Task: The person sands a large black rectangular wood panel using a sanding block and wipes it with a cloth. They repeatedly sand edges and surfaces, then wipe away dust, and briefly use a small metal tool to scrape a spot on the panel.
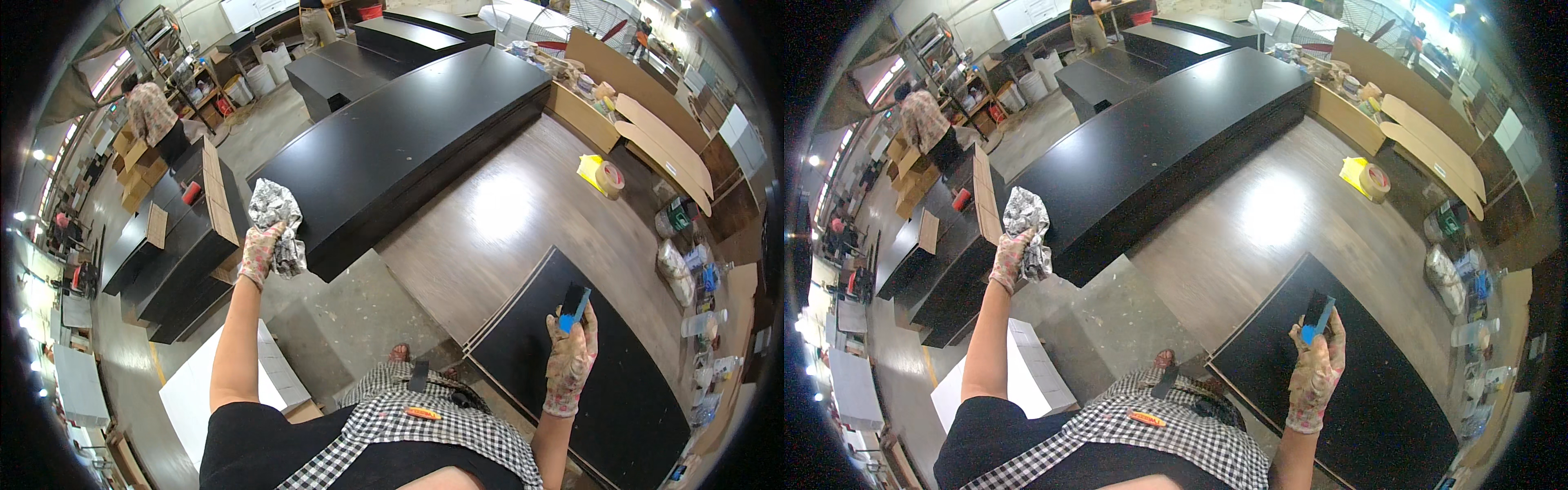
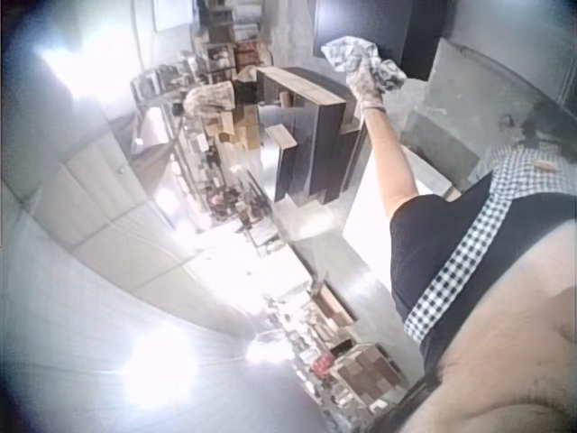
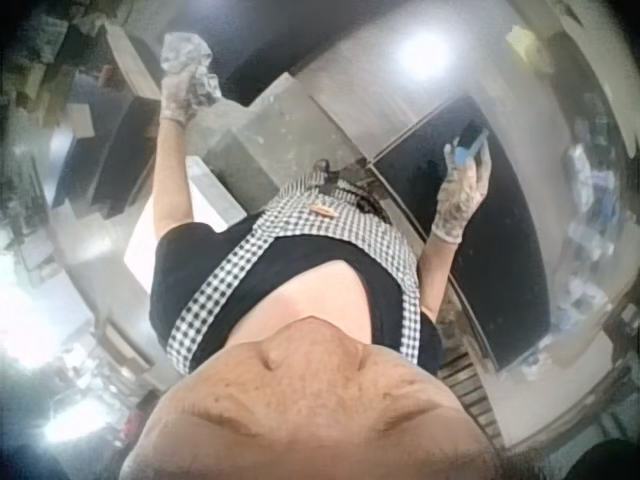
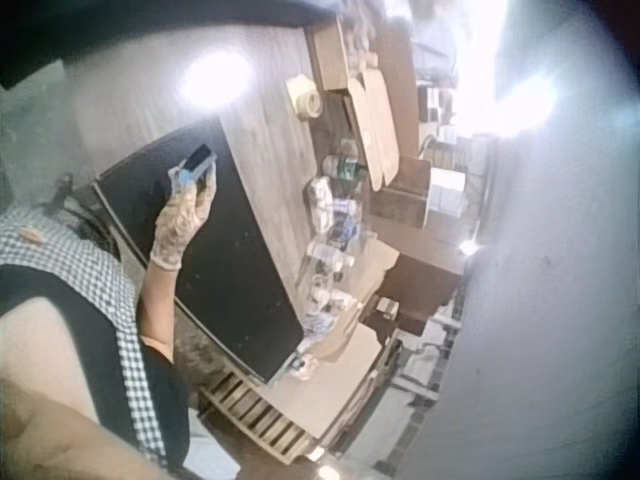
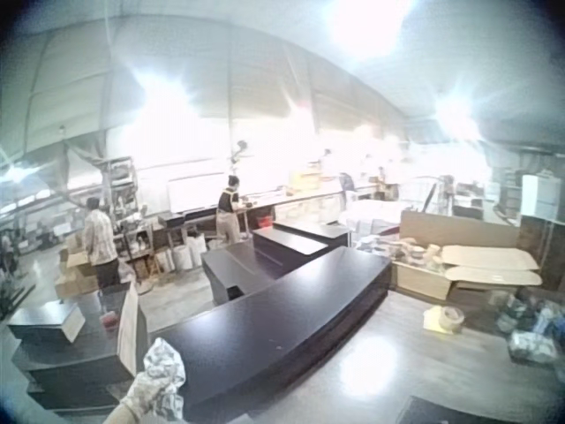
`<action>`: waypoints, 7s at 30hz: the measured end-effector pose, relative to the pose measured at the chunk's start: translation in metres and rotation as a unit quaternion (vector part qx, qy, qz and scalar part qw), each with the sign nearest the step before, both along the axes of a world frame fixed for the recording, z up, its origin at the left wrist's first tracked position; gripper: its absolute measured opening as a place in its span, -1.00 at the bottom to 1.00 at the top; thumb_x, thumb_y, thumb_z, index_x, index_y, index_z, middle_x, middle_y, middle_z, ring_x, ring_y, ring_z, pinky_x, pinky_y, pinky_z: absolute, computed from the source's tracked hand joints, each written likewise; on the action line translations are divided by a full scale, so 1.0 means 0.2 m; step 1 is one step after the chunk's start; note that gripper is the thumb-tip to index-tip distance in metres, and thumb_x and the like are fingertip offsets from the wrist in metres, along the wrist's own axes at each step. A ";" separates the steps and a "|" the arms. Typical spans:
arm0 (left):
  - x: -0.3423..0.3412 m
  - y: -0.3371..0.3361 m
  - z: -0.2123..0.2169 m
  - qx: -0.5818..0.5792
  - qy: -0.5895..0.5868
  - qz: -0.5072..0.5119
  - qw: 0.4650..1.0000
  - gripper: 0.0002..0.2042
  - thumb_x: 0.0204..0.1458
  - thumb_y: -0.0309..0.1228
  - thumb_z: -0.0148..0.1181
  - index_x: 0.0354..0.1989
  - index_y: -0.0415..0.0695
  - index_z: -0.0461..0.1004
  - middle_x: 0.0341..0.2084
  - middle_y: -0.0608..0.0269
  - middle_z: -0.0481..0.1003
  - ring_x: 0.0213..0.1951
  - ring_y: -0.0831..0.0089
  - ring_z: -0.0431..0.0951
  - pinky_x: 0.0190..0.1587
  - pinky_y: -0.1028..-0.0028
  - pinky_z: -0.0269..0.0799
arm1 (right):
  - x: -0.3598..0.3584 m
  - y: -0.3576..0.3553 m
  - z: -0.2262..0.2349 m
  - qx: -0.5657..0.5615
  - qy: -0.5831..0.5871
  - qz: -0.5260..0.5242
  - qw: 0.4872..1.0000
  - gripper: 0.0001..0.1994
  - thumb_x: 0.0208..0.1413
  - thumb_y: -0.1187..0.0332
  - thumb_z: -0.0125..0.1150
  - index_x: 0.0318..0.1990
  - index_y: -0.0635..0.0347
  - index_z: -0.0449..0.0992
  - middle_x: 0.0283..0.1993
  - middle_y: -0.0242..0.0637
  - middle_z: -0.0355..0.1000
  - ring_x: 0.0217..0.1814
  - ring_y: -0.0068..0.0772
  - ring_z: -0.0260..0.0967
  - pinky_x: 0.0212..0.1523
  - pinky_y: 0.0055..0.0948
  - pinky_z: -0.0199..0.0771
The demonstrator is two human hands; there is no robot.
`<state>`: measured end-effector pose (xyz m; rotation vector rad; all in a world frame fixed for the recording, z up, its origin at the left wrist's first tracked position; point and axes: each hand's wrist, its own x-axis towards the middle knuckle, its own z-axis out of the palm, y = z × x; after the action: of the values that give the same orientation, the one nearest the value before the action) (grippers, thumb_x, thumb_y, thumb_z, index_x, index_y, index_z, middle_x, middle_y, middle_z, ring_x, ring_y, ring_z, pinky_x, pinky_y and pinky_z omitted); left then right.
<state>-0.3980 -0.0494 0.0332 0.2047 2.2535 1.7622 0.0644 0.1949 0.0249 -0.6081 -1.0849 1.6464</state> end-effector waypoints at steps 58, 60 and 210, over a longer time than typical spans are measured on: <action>1.60 1.10 -0.16 0.041 0.238 -0.775 0.584 -0.44 -0.29 -0.27 0.30 0.00 -0.18 0.45 -0.03 0.10 0.47 -0.05 0.13 0.47 -0.01 0.21 0.37 | 0.11 0.70 0.12 0.361 -0.647 0.016 0.671 -0.66 -0.09 0.42 0.30 -0.07 0.20 0.53 -0.20 -0.12 0.47 -0.12 -0.07 0.41 -0.05 -0.19 0.41; 1.59 1.10 -0.17 0.058 0.217 -0.784 0.579 -0.40 -0.33 -0.30 0.31 0.02 -0.18 0.44 0.01 0.07 0.45 -0.05 0.11 0.47 0.00 0.19 0.36 | 0.15 0.67 0.16 0.257 -0.715 -0.017 0.650 -0.65 -0.06 0.39 0.26 -0.05 0.17 0.53 -0.22 -0.13 0.46 -0.11 -0.09 0.40 -0.01 -0.19 0.39; 1.55 1.74 -0.23 -0.273 0.456 -0.302 0.791 -0.73 0.08 -0.41 0.17 -0.04 -0.14 0.49 -0.10 0.12 0.55 -0.06 0.24 0.55 0.03 0.40 0.45 | 3.47 -0.04 -0.36 -0.036 -0.486 -0.671 0.559 -0.51 0.28 0.23 0.03 0.24 0.42 0.28 0.30 0.05 0.22 0.29 -0.10 0.19 0.30 -0.21 0.17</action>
<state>-0.0883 0.2989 -0.0124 1.7172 2.6607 0.6326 0.7578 0.1867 -0.0465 -1.9088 -0.7372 -0.1625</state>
